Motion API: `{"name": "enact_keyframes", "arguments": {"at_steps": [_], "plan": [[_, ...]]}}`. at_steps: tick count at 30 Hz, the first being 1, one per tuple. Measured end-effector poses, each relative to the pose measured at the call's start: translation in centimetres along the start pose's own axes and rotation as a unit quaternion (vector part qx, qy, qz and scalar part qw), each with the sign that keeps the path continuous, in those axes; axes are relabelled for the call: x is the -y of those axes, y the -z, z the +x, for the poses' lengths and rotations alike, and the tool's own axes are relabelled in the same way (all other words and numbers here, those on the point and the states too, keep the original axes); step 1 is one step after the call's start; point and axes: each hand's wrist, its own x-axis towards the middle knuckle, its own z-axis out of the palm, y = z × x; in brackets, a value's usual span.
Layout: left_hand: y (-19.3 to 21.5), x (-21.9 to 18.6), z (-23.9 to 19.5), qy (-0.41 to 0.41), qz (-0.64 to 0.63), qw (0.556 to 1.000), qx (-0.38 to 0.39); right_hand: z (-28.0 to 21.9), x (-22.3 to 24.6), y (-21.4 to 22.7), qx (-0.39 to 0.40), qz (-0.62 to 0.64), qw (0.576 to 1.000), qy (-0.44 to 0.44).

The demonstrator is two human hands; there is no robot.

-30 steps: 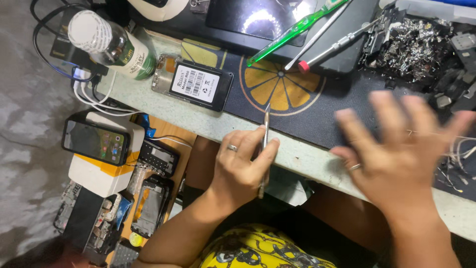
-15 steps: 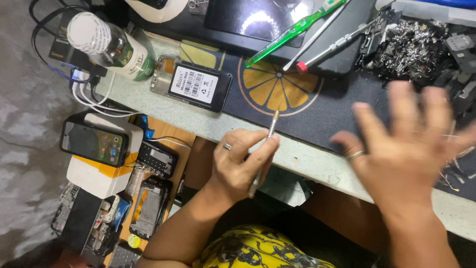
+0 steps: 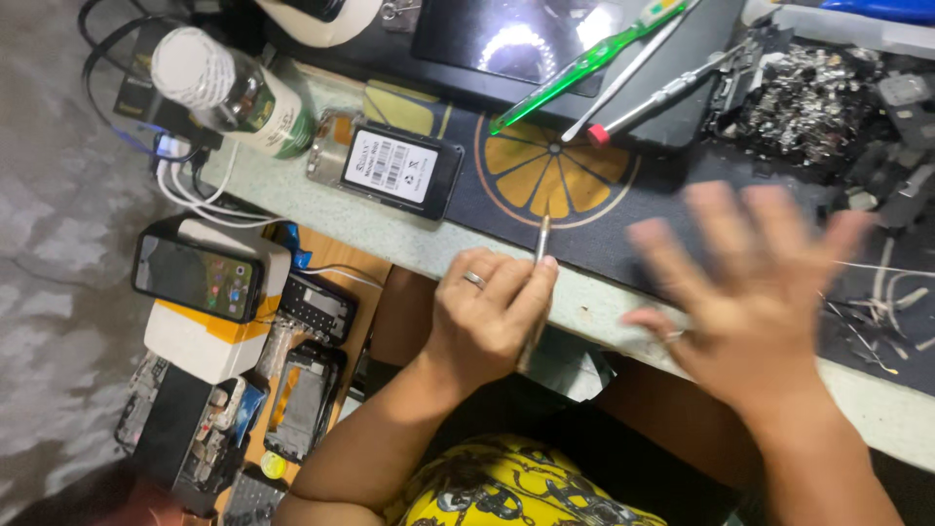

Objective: The person uses a cotton swab and a metal tool to clean and scrape the interior of a disassembled smartphone chassis. They wipe the edges and corners, then scrape the surface, and finally place the chassis aside.

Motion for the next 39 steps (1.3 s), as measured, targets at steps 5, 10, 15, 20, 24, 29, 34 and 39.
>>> {"name": "enact_keyframes", "arguments": {"at_steps": [5, 10, 15, 20, 24, 29, 34, 39], "plan": [[-1.5, -2.2, 0.7, -0.068, -0.072, 0.995, 0.027, -0.7, -0.8, -0.3, -0.010, -0.017, 0.994, -0.105], [0.7, 0.4, 0.5, -0.035, -0.018, 0.999, -0.032, 0.3, 0.6, -0.6, 0.030, -0.004, 0.999, -0.035], [3.7, 1.8, -1.1, -0.008, 0.021, 0.999, -0.043, 3.7, 4.8, -1.4, 0.124, 0.061, 0.990, 0.037], [4.8, 2.7, -0.4, -0.023, 0.009, 0.999, -0.038, 4.6, 4.0, 2.9, 0.087, -0.036, 0.977, -0.190], [4.0, 2.3, -0.4, -0.019, -0.038, 0.999, -0.013, 3.7, 5.5, 2.6, 0.064, 0.007, 0.996, -0.063], [2.5, 2.1, 0.7, -0.051, -0.053, 0.996, -0.051, 3.4, 3.7, 3.0, 0.114, -0.050, 0.991, -0.046], [1.8, 2.2, 0.6, -0.058, -0.075, 0.995, -0.042, 0.5, 1.8, 3.2, 0.112, -0.019, 0.982, -0.148], [1.0, 1.6, 1.4, -0.073, -0.093, 0.991, -0.055, -0.6, 2.3, 1.8, 0.131, -0.044, 0.987, -0.079]]}}
